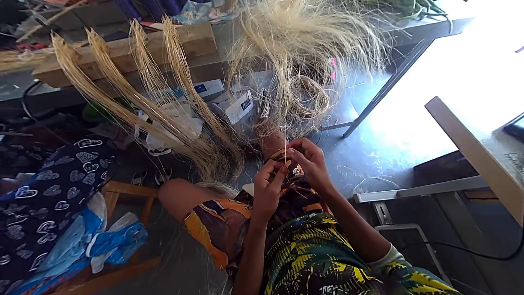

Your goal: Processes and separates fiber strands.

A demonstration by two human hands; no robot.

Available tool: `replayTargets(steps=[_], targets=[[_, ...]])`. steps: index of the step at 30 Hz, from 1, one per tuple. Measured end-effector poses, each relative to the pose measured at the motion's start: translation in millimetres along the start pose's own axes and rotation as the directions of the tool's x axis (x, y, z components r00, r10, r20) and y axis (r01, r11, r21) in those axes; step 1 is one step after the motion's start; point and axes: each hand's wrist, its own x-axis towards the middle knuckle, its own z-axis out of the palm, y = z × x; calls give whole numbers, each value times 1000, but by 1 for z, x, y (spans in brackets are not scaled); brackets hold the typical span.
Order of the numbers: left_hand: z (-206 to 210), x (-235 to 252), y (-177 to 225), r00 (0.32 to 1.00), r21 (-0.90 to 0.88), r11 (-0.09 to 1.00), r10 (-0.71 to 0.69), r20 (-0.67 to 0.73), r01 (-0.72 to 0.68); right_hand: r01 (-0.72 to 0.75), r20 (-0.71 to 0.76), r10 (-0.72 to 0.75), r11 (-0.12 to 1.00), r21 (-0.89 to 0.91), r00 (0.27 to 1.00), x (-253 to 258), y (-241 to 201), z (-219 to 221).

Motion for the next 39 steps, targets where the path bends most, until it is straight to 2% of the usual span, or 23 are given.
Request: replayTargets(steps=[2, 5, 9, 19, 27, 28, 31, 33, 36, 39], targets=[[0, -2, -2, 1000, 22, 1000, 10, -15, -10, 115, -31, -122, 979, -167, 992, -1, 0, -4], [0, -4, -6, 999, 74, 996, 46, -12, -45, 258, 66, -251, 903, -344, 966, 6, -6, -11], [2, -4, -5, 998, 129, 989, 68, -6, -67, 285, 191, -217, 826, -487, 957, 15, -11, -9], [0, -8, -10, 1000, 145, 989, 12, -17, -9, 364, 70, -359, 885, -292, 931, 18, -18, -10], [-1, -11, -14, 999, 116, 993, 30, -31, -26, 388, -36, -424, 857, -340, 905, 30, -25, -20], [-3, -12, -13, 999, 92, 996, 20, -36, -17, 344, -57, -391, 863, -370, 919, 32, -24, -25], [-6, -14, -12, 999, -10, 1000, -25, -45, 24, 130, 19, -133, 907, -400, 991, 33, -23, -40], [-9, -13, -13, 998, -39, 999, -32, -48, 31, 80, 10, -83, 921, -382, 997, 22, -18, -36], [-7, -15, -14, 997, -76, 995, -70, -31, 67, -91, 1, 95, 963, -255, 995, -10, -13, -12], [2, -11, -8, 986, -119, 983, -126, 108, 139, -181, 91, 180, 983, 6, 979, -19, -7, 5]])
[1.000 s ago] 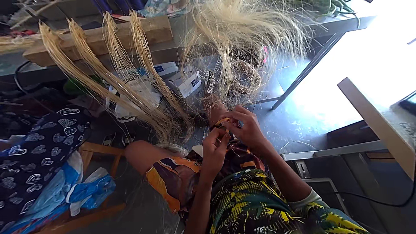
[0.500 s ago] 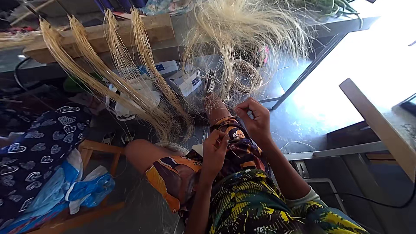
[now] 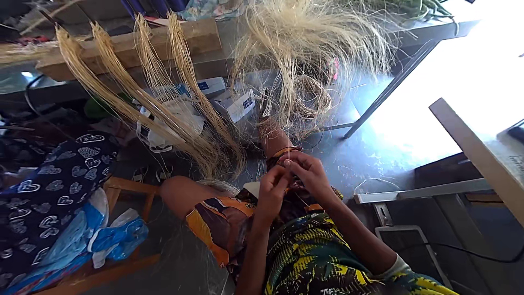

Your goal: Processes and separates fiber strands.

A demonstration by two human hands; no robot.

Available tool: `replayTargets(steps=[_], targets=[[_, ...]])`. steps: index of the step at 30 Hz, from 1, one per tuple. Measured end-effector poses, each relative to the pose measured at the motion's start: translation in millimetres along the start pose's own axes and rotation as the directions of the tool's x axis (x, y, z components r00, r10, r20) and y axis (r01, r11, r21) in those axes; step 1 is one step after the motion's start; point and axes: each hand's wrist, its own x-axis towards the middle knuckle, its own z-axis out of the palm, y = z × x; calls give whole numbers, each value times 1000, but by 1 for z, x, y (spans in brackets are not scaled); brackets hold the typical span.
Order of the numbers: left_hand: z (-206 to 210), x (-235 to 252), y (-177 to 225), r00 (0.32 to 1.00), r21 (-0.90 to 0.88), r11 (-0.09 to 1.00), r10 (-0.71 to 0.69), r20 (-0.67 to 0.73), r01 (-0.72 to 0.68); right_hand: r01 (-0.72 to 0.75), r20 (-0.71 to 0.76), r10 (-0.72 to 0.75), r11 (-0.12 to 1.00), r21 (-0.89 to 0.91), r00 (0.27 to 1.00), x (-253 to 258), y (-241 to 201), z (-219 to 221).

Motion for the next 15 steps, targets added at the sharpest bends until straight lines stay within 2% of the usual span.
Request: replayTargets(steps=[2, 5, 8, 11, 13, 15], targets=[[8, 8, 9, 994, 20, 998, -56, 98, 54, 19, -46, -13, 990, 137, 999, 5, -2, 2], [17, 32, 30, 976, 63, 992, -118, 184, 108, 62, -173, -25, 976, 211, 985, 12, -10, -13], [23, 46, 46, 935, -85, 947, -288, 207, 310, 87, -231, -31, 968, 235, 972, 12, -13, -33], [12, 40, 54, 824, -200, 804, -514, 236, 559, 90, -259, -23, 964, 249, 966, 11, -9, -35], [-6, 31, 59, 791, -193, 770, -570, 221, 609, 106, -284, -27, 959, 264, 958, 13, -5, -33], [-28, 15, 64, 798, -94, 801, -566, 207, 592, 108, -300, -15, 949, 295, 954, 16, -2, -26]])
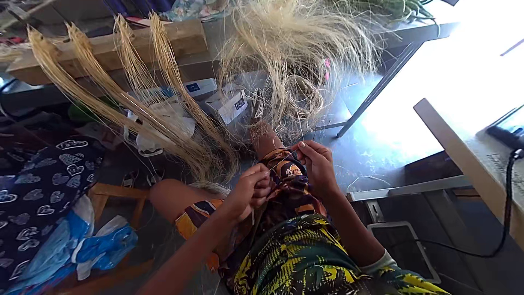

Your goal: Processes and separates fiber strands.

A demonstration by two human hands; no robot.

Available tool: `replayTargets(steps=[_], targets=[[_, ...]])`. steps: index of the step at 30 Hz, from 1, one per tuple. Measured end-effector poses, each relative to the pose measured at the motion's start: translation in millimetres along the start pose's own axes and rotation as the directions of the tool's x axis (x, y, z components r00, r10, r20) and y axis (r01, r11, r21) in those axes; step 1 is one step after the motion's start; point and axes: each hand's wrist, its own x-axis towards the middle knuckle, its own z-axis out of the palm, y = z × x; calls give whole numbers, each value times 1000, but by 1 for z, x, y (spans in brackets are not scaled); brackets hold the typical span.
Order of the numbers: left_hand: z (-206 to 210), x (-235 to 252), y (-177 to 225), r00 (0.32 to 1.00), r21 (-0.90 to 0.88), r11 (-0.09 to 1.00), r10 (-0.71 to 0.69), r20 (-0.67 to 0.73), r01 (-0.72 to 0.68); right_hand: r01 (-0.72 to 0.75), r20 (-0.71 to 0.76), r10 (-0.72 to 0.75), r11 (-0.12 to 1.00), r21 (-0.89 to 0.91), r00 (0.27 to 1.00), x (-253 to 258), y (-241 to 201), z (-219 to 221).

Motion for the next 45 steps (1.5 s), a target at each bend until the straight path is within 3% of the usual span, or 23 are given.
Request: replayTargets(steps=[6, 13, 22, 28, 31, 33, 35, 39, 45], targets=[[-38, -77, -45, 999, 184, 983, 24, -47, -15, -22, 33, 21, 999, 31, 999, 10, 8, 19], [-61, -142, -88, 964, 159, 983, 123, -234, -87, 14, 93, -13, 1000, -3, 996, 22, 10, 40], [-72, -153, -111, 922, 189, 970, 211, -325, -155, 11, 66, -10, 1000, -4, 998, 34, 2, 38], [-98, -167, -125, 849, 236, 953, 279, -450, -188, 18, -21, -17, 1000, 13, 1000, 65, -1, 19], [-113, -177, -129, 814, 320, 930, 326, -481, -182, 122, 58, -110, 946, -301, 992, 74, -2, 5], [-123, -184, -130, 791, 381, 913, 340, -508, -147, 202, 153, -136, 768, -608, 979, 71, -6, -4], [-133, -190, -127, 779, 527, 847, 376, -502, -69, 240, 200, -136, 630, -738, 970, 67, -10, -4], [-147, -201, -118, 742, 677, 735, 440, -506, 27, 280, 282, -81, 538, -795, 956, 65, -16, -1], [-165, -211, -109, 746, 727, 686, 468, -473, 31, 239, 300, 6, 592, -769, 954, 64, -26, -5]])
